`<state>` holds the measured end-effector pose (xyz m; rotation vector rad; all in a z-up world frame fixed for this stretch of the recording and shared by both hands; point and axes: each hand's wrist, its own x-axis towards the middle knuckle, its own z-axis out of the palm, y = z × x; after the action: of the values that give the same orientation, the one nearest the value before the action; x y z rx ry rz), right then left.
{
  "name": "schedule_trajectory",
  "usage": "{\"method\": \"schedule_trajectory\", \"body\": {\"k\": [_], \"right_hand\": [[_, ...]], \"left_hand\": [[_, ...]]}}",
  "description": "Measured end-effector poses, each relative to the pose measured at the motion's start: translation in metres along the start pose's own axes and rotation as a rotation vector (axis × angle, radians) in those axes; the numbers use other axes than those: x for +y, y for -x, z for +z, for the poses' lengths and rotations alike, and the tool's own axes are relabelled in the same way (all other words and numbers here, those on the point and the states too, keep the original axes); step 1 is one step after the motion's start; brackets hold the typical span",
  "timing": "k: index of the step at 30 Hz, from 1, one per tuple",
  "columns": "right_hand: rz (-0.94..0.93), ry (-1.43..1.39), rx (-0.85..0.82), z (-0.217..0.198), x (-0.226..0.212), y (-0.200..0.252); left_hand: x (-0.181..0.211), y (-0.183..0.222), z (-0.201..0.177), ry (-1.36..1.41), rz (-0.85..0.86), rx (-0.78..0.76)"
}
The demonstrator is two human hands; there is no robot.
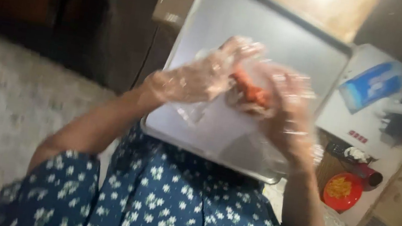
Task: Kneading and shaping a small piece of orange dough on a metal tray while wearing plastic gloves.
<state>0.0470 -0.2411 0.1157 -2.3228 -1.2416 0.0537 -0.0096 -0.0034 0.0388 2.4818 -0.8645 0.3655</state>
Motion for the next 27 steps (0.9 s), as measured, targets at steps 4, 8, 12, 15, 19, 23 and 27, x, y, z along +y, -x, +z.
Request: {"method": "schedule_trajectory", "body": {"k": [4,8,12,15,19,23,27], "right_hand": [[-0.278,0.201,0.325,0.071,0.01,-0.025],[-0.296,0.082,0.262,0.094,0.031,-0.016],[-0.234,0.018,0.255,0.137,0.059,0.0],[-0.296,0.181,0.517,0.202,0.091,0.01],[0.07,0.061,0.103,0.136,0.051,-0.005],[-0.029,0.149,0.182,0.05,0.01,-0.026],[0.151,-0.084,-0.118,0.004,0.009,-0.01]], "left_hand": [[0.026,-0.028,-0.048,0.046,0.007,0.182],[0.019,-0.024,-0.041,0.136,-0.315,0.188],[-0.005,-0.014,-0.021,-0.131,0.033,0.201],[0.014,-0.022,-0.037,-0.081,-0.04,0.212],[0.018,-0.032,-0.033,0.129,-0.315,0.222],[0.019,-0.027,-0.024,0.314,-0.554,0.23],[0.01,-0.021,-0.017,0.075,-0.327,0.103]]}}
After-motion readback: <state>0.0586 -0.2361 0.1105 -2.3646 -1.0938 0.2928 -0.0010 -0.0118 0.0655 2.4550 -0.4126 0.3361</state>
